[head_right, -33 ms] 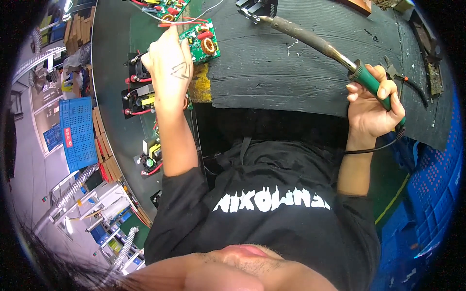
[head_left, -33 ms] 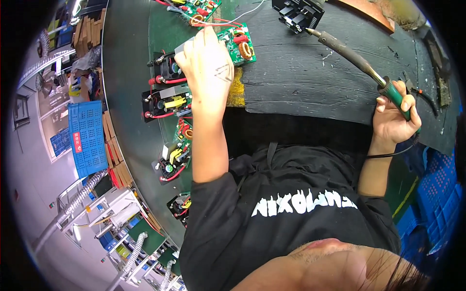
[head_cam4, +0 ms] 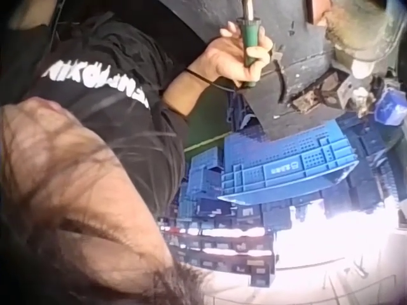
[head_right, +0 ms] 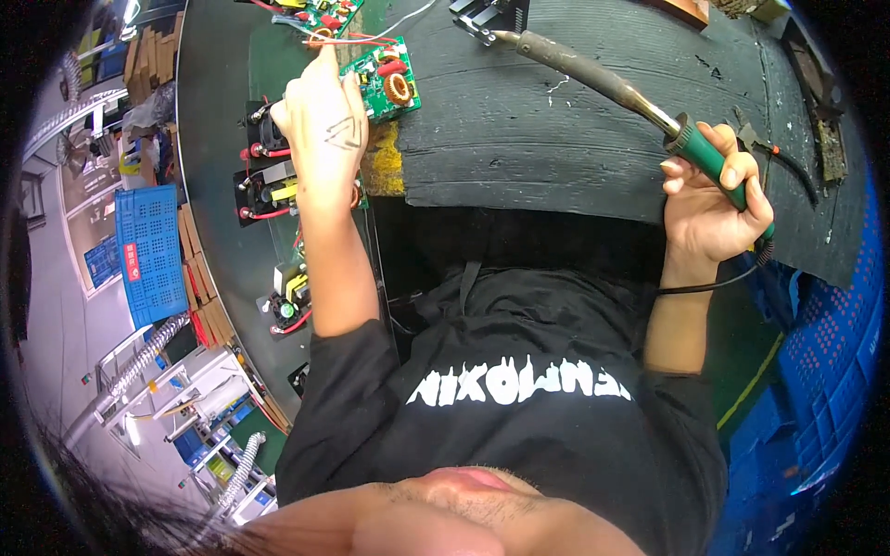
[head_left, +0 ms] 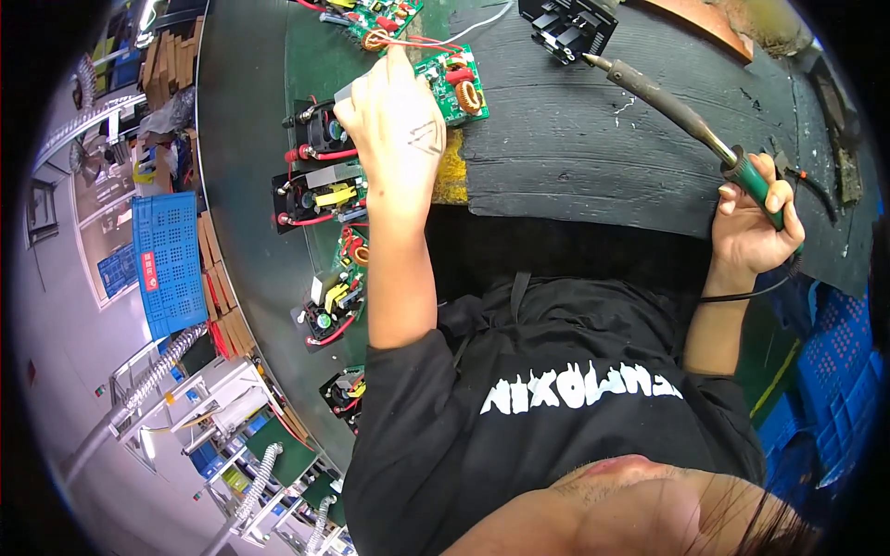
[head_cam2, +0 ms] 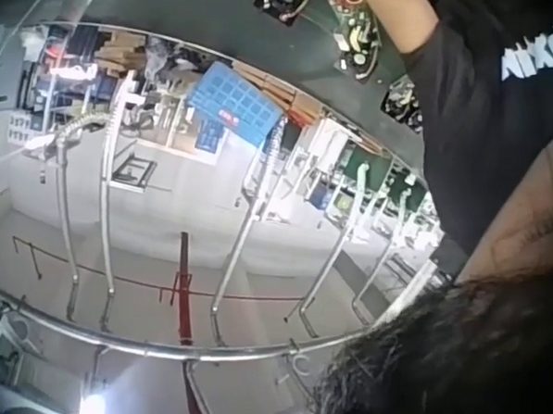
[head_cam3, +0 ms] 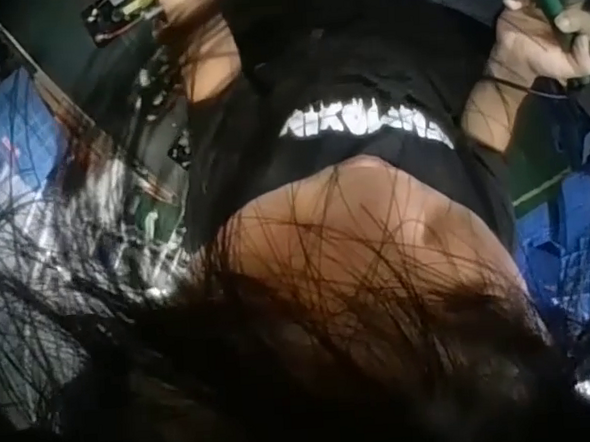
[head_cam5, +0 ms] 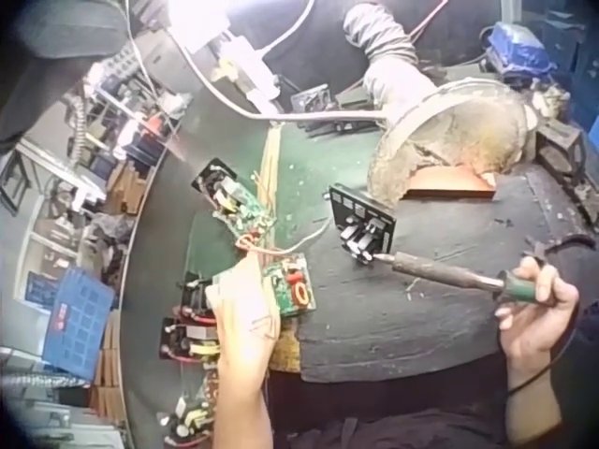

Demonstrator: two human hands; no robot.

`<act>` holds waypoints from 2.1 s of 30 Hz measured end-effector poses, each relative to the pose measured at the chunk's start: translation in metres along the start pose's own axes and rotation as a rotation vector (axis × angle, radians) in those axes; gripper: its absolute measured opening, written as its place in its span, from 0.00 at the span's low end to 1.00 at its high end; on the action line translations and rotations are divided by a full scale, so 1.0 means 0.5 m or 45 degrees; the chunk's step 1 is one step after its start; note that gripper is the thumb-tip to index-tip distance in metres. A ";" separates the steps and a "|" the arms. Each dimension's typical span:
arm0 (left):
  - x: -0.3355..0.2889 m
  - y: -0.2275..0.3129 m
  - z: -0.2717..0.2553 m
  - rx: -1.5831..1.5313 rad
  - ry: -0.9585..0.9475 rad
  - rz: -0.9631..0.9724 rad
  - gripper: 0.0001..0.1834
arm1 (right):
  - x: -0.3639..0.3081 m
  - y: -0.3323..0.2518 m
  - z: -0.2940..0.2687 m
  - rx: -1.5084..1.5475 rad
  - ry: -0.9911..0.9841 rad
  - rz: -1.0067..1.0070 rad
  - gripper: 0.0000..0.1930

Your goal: Soldering wires and electronic components onto green circuit boards on a manufacturing workbench.

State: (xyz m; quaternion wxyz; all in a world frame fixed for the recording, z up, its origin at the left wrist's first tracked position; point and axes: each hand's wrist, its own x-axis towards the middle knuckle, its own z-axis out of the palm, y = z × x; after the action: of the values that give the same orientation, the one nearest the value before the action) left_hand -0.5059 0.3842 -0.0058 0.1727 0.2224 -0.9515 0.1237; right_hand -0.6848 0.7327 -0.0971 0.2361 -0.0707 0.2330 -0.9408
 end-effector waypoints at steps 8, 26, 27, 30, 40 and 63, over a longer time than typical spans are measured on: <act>0.050 0.029 0.018 -0.782 -0.011 -0.523 0.13 | 0.002 -0.001 -0.006 0.054 -0.070 0.034 0.19; 0.065 0.037 -0.061 -1.519 0.340 -0.554 0.07 | 0.000 -0.003 -0.011 0.038 -0.041 0.008 0.19; 0.059 0.044 -0.071 -1.504 0.224 -0.545 0.07 | 0.001 -0.003 -0.010 0.043 -0.038 0.007 0.19; 0.035 0.083 -0.066 -1.443 0.023 -0.617 0.05 | 0.001 -0.002 -0.007 0.061 -0.021 0.007 0.19; 0.010 0.145 0.006 -0.851 0.057 0.022 0.07 | -0.001 -0.002 -0.005 0.036 -0.013 -0.008 0.19; -0.005 0.158 0.050 -0.787 0.225 0.021 0.07 | -0.011 0.005 0.017 -0.207 -0.092 -0.034 0.20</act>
State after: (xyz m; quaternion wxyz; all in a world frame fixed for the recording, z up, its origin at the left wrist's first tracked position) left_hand -0.5475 0.4463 -0.0422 0.3128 0.1401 -0.9272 -0.1509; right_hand -0.6771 0.7300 -0.0907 0.2253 -0.1265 0.2991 -0.9186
